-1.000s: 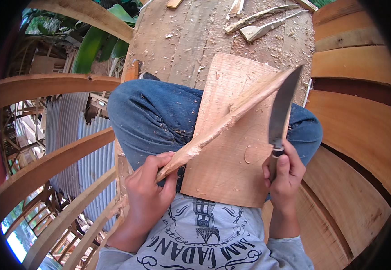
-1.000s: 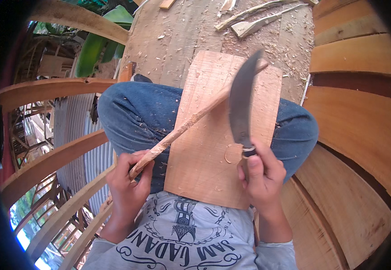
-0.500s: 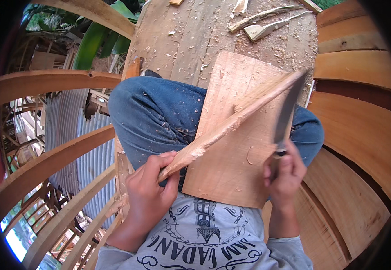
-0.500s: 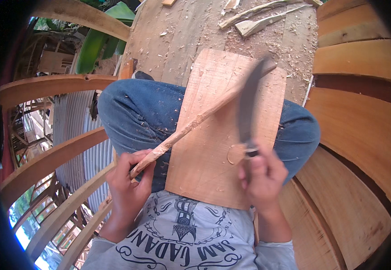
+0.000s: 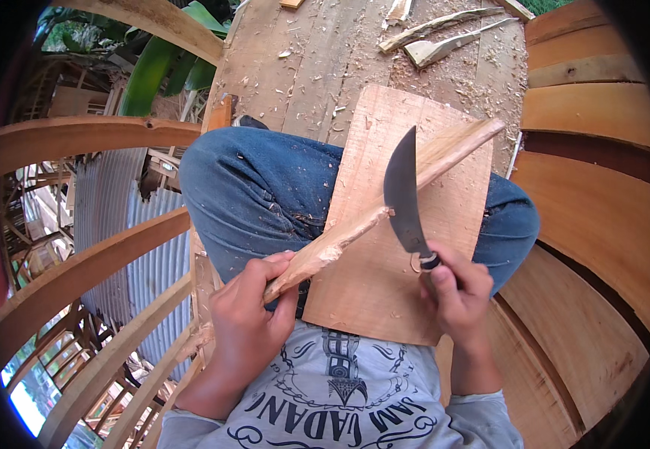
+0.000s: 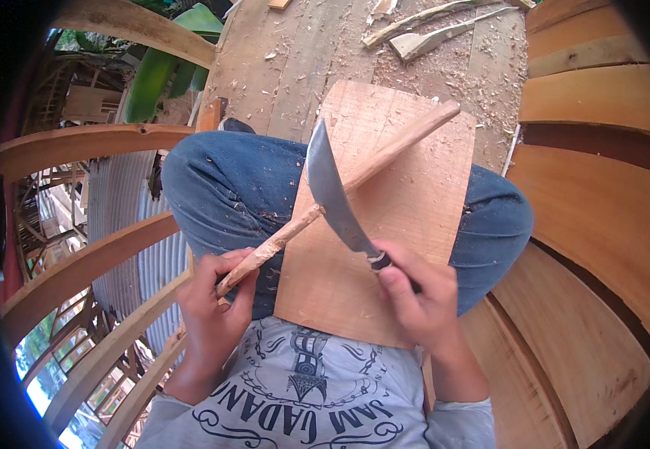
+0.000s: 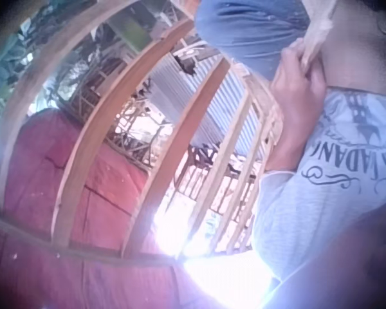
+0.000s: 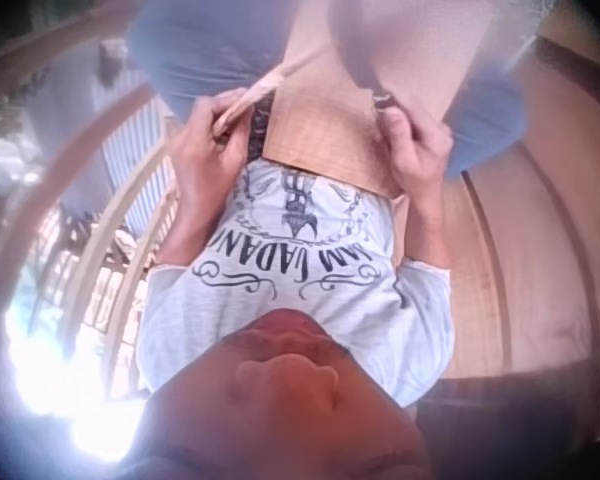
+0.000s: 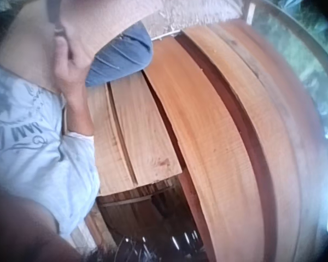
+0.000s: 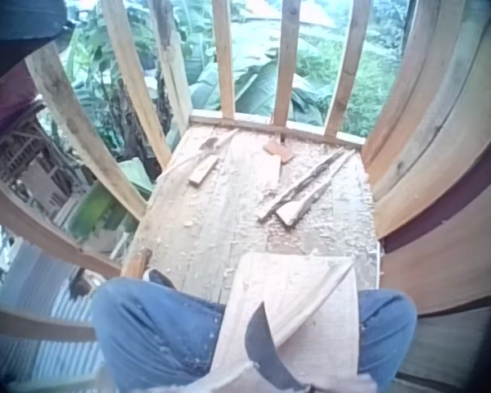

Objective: The person sits cross-legged and uses a curved knife to shave and shape a rectangular piece of wood resting on their lap. They repeatedly scrape the surface to remove thin layers of wood, refining the shape of the block.

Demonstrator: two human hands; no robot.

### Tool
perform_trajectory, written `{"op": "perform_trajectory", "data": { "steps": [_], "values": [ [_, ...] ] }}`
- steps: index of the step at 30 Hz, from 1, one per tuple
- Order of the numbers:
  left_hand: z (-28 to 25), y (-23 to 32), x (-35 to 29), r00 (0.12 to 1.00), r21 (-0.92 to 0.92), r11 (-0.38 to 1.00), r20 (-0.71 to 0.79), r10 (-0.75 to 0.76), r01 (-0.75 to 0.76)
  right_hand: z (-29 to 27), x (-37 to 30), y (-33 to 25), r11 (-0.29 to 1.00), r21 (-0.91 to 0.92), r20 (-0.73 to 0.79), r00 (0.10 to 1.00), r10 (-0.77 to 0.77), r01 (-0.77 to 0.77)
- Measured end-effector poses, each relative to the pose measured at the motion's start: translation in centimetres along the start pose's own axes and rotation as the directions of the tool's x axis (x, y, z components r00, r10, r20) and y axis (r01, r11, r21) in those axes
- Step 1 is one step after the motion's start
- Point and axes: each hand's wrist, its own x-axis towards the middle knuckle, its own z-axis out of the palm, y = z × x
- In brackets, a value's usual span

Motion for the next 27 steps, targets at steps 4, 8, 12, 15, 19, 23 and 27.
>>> {"op": "perform_trajectory", "data": {
  "steps": [4, 8, 12, 15, 19, 23, 27],
  "values": [
    [0.2, 0.1, 0.2, 1.0, -0.016, 1.0, 0.001, 0.0, 0.0, 0.6, -0.9, -0.1, 0.966, 0.219, -0.018, 0.989, 0.144, -0.137],
    [-0.1, 0.0, 0.5, 1.0, -0.016, 1.0, 0.011, -0.021, 0.021, 0.7, -1.2, -0.5, 0.896, 0.383, 0.023, 0.972, 0.233, -0.224],
    [-0.1, 0.0, 0.4, 1.0, -0.012, 1.0, 0.003, -0.021, 0.021, -0.4, -1.0, -0.7, 0.82, 0.557, -0.154, 0.954, 0.259, -0.132],
    [-0.1, 0.0, 0.4, 1.0, -0.016, 1.0, -0.001, -0.017, 0.017, -0.6, -1.0, -0.9, 0.877, 0.403, -0.143, 0.929, 0.342, -0.261],
    [-0.2, -0.1, 0.3, 1.0, -0.005, 1.0, 0.001, -0.014, 0.014, -0.3, -0.6, -1.0, 0.994, -0.029, 0.002, 0.995, 0.102, -0.102],
    [0.0, 0.1, 0.4, 1.0, -0.012, 1.0, -0.008, -0.002, 0.002, 0.3, -1.2, -0.2, 0.985, 0.131, -0.104, 0.987, 0.126, -0.112],
    [-0.1, 0.0, 0.5, 1.0, -0.009, 1.0, 0.001, -0.009, 0.009, 0.6, -1.3, -0.6, 0.89, 0.452, -0.35, 0.907, 0.235, -0.056]
  ]
}}
